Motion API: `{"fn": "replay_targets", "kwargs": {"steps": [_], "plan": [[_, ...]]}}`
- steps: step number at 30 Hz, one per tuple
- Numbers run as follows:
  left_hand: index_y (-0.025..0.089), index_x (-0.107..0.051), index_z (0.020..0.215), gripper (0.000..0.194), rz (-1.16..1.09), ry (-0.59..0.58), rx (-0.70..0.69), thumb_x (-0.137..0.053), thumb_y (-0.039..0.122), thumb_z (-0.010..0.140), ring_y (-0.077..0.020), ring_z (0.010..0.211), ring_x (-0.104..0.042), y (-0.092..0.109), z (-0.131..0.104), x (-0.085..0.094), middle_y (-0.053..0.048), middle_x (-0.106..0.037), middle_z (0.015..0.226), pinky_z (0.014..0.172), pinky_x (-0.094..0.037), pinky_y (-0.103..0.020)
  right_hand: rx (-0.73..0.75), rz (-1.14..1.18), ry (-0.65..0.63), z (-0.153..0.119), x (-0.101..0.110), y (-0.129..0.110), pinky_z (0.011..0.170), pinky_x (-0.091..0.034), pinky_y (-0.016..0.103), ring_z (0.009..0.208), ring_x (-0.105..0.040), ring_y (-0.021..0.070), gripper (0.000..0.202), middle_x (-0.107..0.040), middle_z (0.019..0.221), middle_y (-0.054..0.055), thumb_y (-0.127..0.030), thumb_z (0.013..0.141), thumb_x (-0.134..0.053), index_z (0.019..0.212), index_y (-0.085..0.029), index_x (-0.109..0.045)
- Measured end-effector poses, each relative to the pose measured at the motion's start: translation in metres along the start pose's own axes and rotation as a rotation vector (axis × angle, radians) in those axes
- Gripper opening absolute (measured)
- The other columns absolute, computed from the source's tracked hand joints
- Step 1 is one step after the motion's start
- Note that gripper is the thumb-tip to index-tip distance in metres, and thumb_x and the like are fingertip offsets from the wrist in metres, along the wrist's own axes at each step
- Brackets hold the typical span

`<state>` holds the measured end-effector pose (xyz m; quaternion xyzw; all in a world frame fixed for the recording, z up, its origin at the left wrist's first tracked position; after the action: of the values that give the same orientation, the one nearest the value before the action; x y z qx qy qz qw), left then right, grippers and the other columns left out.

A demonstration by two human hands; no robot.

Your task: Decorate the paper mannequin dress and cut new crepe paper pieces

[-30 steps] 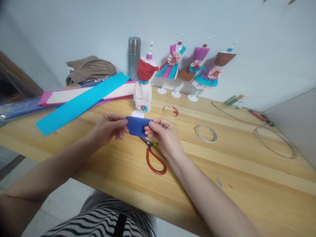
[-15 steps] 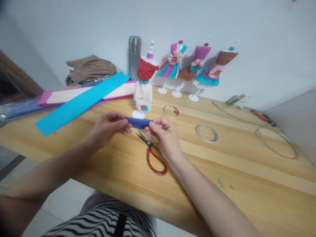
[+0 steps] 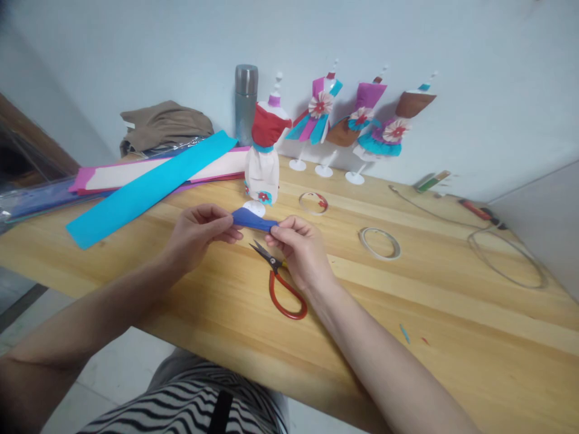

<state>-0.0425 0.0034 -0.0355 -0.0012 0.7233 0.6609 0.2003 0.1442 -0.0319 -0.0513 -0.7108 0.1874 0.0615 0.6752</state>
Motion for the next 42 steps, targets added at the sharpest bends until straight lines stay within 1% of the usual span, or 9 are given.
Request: {"fn": "replay_targets", "kwargs": {"steps": [13, 20, 23, 26, 29, 31, 34, 37, 42], "plan": [[0.013, -0.063, 0.068, 0.027, -0.005, 0.046, -0.037, -0.084, 0.031, 0.063, -0.0149, 0.059, -0.07, 0.008, 0.005, 0.005, -0.005, -0.073, 0.065, 0.057, -0.056, -0.023, 0.051, -0.032, 0.017, 0.003, 0.008, -0.005, 0.058, -0.049, 0.026, 0.055, -0.059, 0.011, 0.028, -0.059, 0.055, -0.004, -0.024, 0.057, -0.087, 0.055, -0.023, -0.06], [0.014, -0.066, 0.098, 0.04, 0.062, -0.089, -0.036, -0.082, 0.037, 0.068, -0.0175, 0.058, -0.071, 0.01, 0.0, -0.001, -0.005, -0.075, 0.07, 0.056, -0.057, -0.026, 0.09, -0.044, 0.031, 0.002, 0.004, -0.008, 0.057, -0.047, 0.027, 0.054, -0.058, 0.0123, 0.025, -0.061, 0.053, -0.004, -0.022, 0.055, -0.086, 0.055, -0.022, -0.061], [0.014, -0.069, 0.088, 0.036, 0.117, -0.124, -0.03, -0.085, 0.033, 0.063, -0.0167, 0.06, -0.07, 0.007, 0.001, -0.002, -0.004, -0.074, 0.07, 0.057, -0.056, -0.025, 0.084, -0.046, 0.02, 0.001, 0.003, -0.007, 0.057, -0.047, 0.026, 0.055, -0.059, 0.0122, 0.024, -0.063, 0.055, -0.002, -0.022, 0.056, -0.087, 0.057, -0.022, -0.062], [0.014, -0.07, 0.074, 0.024, 0.155, -0.129, -0.02, -0.082, 0.033, 0.064, -0.0132, 0.055, -0.065, 0.002, 0.005, 0.0, -0.004, -0.072, 0.068, 0.053, -0.051, -0.024, 0.057, -0.068, 0.0, 0.0, 0.001, -0.007, 0.055, -0.047, 0.024, 0.054, -0.06, 0.0116, 0.027, -0.066, 0.057, 0.0, -0.029, 0.057, -0.09, 0.061, -0.021, -0.064], [0.016, -0.071, 0.067, 0.018, 0.216, -0.046, -0.071, -0.08, 0.032, 0.066, -0.0091, 0.049, -0.053, 0.001, 0.008, 0.006, 0.001, -0.061, 0.056, 0.048, -0.042, -0.022, 0.033, -0.118, -0.015, -0.003, 0.0, -0.008, 0.048, -0.044, 0.023, 0.048, -0.056, 0.0098, 0.031, -0.068, 0.058, 0.001, -0.034, 0.057, -0.091, 0.063, -0.021, -0.063], [0.018, -0.071, 0.064, 0.015, 0.256, 0.009, -0.14, -0.08, 0.03, 0.065, -0.0094, 0.053, -0.05, 0.002, 0.01, 0.009, 0.003, -0.057, 0.055, 0.051, -0.04, -0.023, 0.041, -0.161, -0.023, -0.003, -0.001, -0.008, 0.041, -0.037, 0.023, 0.042, -0.05, 0.0083, 0.033, -0.064, 0.053, -0.001, -0.037, 0.058, -0.091, 0.064, -0.021, -0.063], [0.019, -0.07, 0.061, 0.014, 0.252, 0.056, -0.218, -0.081, 0.027, 0.062, -0.013, 0.071, -0.057, 0.004, 0.01, 0.012, -0.001, -0.066, 0.074, 0.062, -0.045, -0.024, 0.079, -0.194, -0.024, -0.003, -0.001, -0.009, 0.037, -0.024, 0.021, 0.037, -0.036, 0.0047, 0.032, -0.049, 0.043, -0.008, -0.036, 0.059, -0.09, 0.063, -0.021, -0.062], [0.017, -0.071, 0.063, 0.014, 0.209, 0.024, -0.196, -0.08, 0.028, 0.063, -0.0159, 0.084, -0.063, 0.004, 0.009, 0.01, -0.004, -0.072, 0.089, 0.073, -0.048, -0.025, 0.084, -0.181, -0.023, -0.003, -0.002, -0.01, 0.038, -0.017, 0.022, 0.037, -0.028, 0.0028, 0.031, -0.041, 0.041, -0.01, -0.035, 0.058, -0.089, 0.059, -0.02, -0.062], [0.016, -0.069, 0.064, 0.021, 0.151, -0.056, -0.062, -0.08, 0.033, 0.065, -0.0098, 0.057, -0.052, 0.0, 0.008, 0.007, 0.001, -0.062, 0.06, 0.056, -0.042, -0.022, 0.094, -0.182, 0.022, -0.003, -0.001, -0.014, 0.042, -0.025, 0.022, 0.044, -0.035, 0.0061, 0.025, -0.05, 0.046, -0.006, -0.031, 0.054, -0.088, 0.057, -0.022, -0.065]]}}
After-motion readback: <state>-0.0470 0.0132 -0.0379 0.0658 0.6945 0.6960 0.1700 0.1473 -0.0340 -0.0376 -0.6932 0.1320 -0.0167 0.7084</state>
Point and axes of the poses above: each hand's wrist, its own z-axis towards the middle knuckle, its own x-axis out of the back of the hand, y = z × x, the point moved 3 cm from there along z, towards the middle knuckle
